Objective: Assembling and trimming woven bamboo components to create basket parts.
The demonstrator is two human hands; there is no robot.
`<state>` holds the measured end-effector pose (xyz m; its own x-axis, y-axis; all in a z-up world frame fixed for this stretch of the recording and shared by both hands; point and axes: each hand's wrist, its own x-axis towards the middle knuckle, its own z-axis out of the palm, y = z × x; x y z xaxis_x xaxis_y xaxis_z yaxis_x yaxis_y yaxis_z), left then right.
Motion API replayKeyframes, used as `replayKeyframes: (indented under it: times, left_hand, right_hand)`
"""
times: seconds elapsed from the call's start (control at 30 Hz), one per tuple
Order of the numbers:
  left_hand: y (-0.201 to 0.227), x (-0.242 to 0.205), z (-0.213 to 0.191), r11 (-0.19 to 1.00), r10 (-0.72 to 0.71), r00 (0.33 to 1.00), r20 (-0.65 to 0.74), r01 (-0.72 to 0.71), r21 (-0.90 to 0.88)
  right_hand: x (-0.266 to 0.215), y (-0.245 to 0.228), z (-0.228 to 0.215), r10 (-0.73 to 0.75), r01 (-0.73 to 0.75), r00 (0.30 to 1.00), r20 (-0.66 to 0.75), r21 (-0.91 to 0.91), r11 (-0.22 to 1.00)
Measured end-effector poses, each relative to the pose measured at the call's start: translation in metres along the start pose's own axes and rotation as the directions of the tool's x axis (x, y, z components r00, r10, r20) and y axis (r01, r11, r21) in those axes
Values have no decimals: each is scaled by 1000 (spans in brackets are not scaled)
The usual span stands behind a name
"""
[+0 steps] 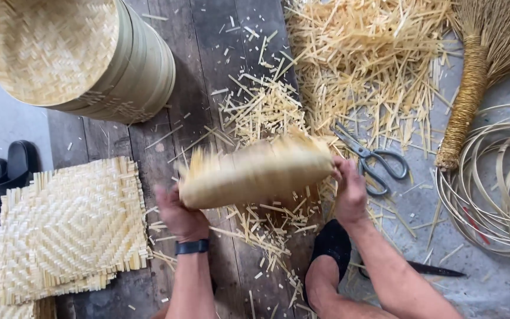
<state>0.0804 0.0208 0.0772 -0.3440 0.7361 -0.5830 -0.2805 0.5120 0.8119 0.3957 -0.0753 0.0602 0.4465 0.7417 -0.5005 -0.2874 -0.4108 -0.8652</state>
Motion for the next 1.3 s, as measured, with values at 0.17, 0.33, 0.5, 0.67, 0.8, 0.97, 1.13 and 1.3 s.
replayKeyframes:
  times: [0.17,0.33,0.5,0.67,0.8,0.97,1.13,1.3]
  left_hand:
    - [22,-2,0,880,-445,805,393,474,27]
    - [-30,36,10,945,-286,919,272,224,238]
    - [-62,17,64,523,243,955,172,-278,806]
    - [-95,-48,146,265,77,972,221,-233,935]
    - [-97,-58,146,199,230,930,287,-334,921]
    - [-137,-51,125,94,288,741,607,-652,752]
    - [-139,-52,122,134,267,760,593,-638,758]
    - [-130,-52,125,167,247,762,599,-642,748]
  right_hand:
    - [-6,-33,-8,230,-363,901,369,348,864]
    - [-5,61,-23,139,-231,959,247,394,890]
    - [52,93,-100,-25,-53,988,-155,-478,877]
    - [103,123,-181,-389,196,899,202,-979,-56]
    - [117,129,-190,242,-63,970,-12,-977,202]
    - [31,39,-128,396,-327,909,132,-366,871]
    - [-32,5,-37,237,-232,963,126,-50,971]
    - [-26,3,-31,566,-502,814,131,-329,799]
